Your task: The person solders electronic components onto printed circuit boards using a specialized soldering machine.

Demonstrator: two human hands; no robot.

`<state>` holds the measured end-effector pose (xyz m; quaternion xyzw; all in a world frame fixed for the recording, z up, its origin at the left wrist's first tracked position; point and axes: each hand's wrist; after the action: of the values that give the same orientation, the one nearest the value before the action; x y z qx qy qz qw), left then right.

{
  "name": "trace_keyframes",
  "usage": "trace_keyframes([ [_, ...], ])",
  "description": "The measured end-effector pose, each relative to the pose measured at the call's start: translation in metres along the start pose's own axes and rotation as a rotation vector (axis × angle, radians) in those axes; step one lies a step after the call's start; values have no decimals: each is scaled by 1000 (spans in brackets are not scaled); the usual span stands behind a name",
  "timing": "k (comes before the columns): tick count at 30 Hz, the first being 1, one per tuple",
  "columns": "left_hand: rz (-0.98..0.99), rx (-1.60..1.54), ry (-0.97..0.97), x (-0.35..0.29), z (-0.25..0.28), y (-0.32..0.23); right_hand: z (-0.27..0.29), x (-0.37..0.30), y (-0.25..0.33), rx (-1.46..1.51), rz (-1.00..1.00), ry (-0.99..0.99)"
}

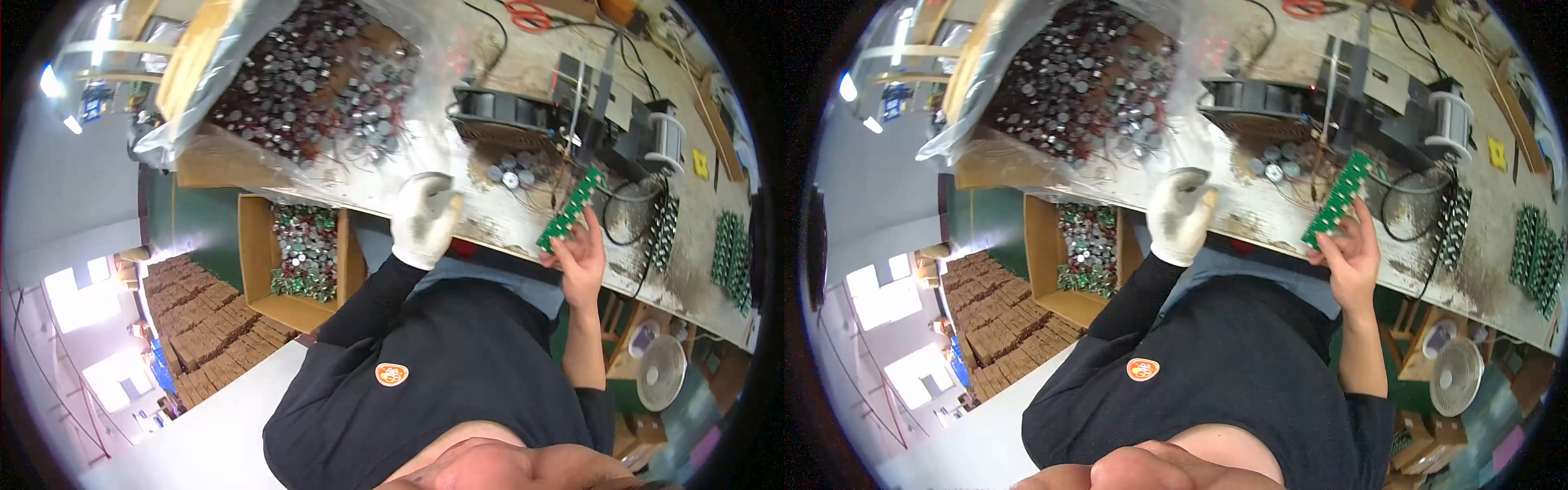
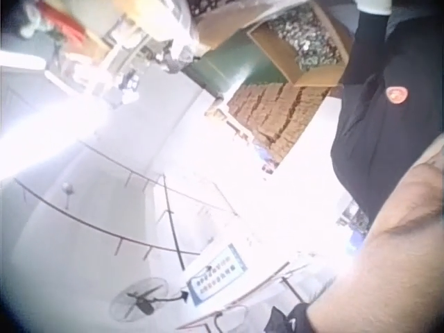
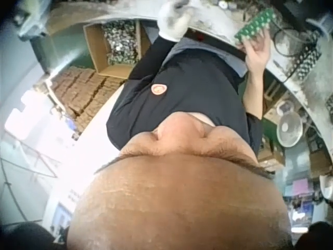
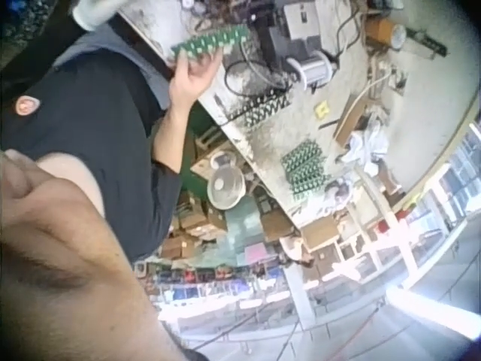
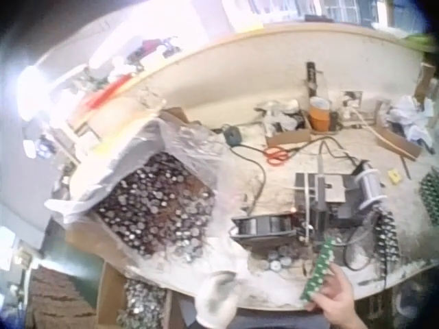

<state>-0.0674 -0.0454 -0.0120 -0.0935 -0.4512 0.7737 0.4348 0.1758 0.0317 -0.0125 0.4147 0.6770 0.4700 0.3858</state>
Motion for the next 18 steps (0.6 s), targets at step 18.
trace_keyframes([
  [18,248,170,-92,30,54,36,-2,6,-4,-2,21,-1],
])
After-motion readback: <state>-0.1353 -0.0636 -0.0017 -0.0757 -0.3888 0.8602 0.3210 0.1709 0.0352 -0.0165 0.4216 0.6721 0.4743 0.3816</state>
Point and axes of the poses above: each hand's wrist, its own x-axis towards the middle knuckle, its own z-axis out of the back of the hand, y = z × x, and after that the axes turned 9 degrees about z, right-handed
